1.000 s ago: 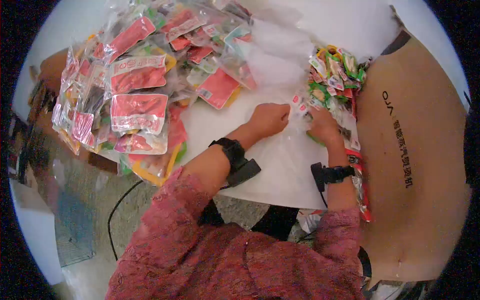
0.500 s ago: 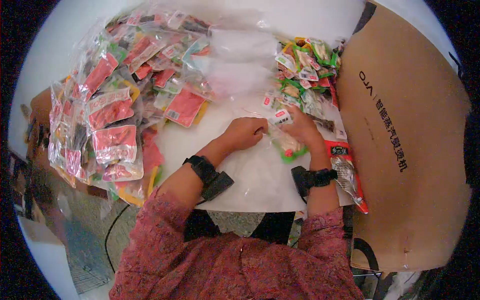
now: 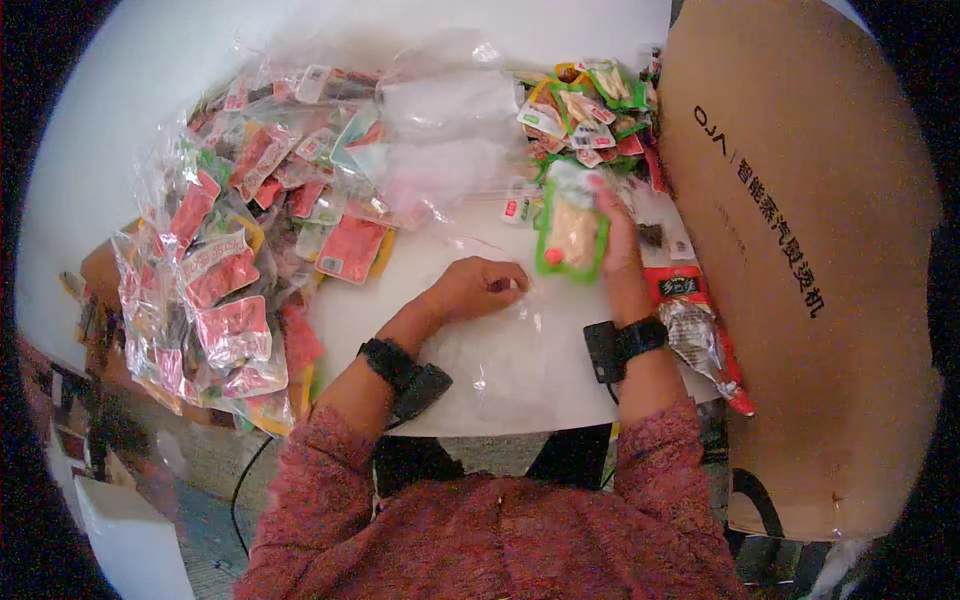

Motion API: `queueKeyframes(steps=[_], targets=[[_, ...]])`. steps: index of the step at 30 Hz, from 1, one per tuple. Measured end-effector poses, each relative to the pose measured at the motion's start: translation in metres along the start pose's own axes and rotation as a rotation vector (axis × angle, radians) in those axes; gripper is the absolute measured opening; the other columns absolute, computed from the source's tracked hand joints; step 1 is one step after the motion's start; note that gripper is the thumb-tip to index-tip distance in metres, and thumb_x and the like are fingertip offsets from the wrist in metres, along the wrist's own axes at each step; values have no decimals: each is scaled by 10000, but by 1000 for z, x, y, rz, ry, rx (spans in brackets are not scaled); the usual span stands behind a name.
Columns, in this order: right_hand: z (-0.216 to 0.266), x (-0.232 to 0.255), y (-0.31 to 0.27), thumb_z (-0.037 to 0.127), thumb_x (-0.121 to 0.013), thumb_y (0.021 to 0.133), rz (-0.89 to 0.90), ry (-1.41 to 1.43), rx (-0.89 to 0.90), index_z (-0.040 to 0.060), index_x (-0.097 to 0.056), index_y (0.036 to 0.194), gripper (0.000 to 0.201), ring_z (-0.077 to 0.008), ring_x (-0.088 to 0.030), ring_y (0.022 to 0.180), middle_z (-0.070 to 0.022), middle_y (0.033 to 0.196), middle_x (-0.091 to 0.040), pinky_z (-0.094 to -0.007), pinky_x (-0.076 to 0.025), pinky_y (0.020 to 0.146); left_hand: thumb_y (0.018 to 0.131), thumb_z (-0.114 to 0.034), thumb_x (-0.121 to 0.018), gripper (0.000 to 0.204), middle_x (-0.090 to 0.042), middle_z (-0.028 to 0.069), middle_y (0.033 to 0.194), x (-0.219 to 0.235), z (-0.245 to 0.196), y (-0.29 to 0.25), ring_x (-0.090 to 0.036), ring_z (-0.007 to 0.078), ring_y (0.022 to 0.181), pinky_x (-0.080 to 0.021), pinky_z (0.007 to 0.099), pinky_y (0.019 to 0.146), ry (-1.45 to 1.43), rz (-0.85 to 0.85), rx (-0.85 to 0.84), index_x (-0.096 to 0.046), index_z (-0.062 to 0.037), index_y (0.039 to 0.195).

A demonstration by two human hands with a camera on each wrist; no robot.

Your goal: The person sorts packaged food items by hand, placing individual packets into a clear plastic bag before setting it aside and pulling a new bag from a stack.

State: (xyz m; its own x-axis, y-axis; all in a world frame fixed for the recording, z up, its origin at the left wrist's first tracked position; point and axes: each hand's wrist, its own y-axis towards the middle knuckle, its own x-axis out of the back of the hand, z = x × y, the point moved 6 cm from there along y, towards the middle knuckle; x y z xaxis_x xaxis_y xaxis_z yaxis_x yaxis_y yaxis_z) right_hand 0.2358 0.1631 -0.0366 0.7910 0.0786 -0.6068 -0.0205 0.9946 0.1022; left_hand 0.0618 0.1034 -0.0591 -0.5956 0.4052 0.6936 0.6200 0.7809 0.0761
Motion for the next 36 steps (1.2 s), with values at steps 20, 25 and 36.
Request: queueKeyframes(steps=[20, 25, 36], targets=[[-23, -1, 12, 274, -548, 769, 166, -562, 125, -2, -586, 916, 315, -145, -532, 807, -58, 848, -590, -262, -404, 747, 813, -168, -508, 225, -583, 47, 864, 3, 2, 56, -560, 152, 769, -458, 270, 674, -1000, -370, -11, -513, -34, 993], [-30, 11, 17, 270, -555, 755, 36, -628, 121, -11, -580, 914, 323, -133, -534, 771, -75, 830, -592, -246, -409, 715, 780, -113, -562, 219, -584, 48, 861, -1, 7, 50, -565, 134, 761, -459, 276, 709, -1232, -428, 198, -524, -9, 970], [-36, 1, 6, 193, -523, 800, 139, -568, -3, 59, -545, 914, 178, -42, -485, 680, 32, 778, -538, -188, -397, 617, 815, -155, -472, 206, -587, 70, 848, 1, 19, 55, -568, 144, 732, -460, 260, 677, -1273, -432, 196, -530, 0, 938]])
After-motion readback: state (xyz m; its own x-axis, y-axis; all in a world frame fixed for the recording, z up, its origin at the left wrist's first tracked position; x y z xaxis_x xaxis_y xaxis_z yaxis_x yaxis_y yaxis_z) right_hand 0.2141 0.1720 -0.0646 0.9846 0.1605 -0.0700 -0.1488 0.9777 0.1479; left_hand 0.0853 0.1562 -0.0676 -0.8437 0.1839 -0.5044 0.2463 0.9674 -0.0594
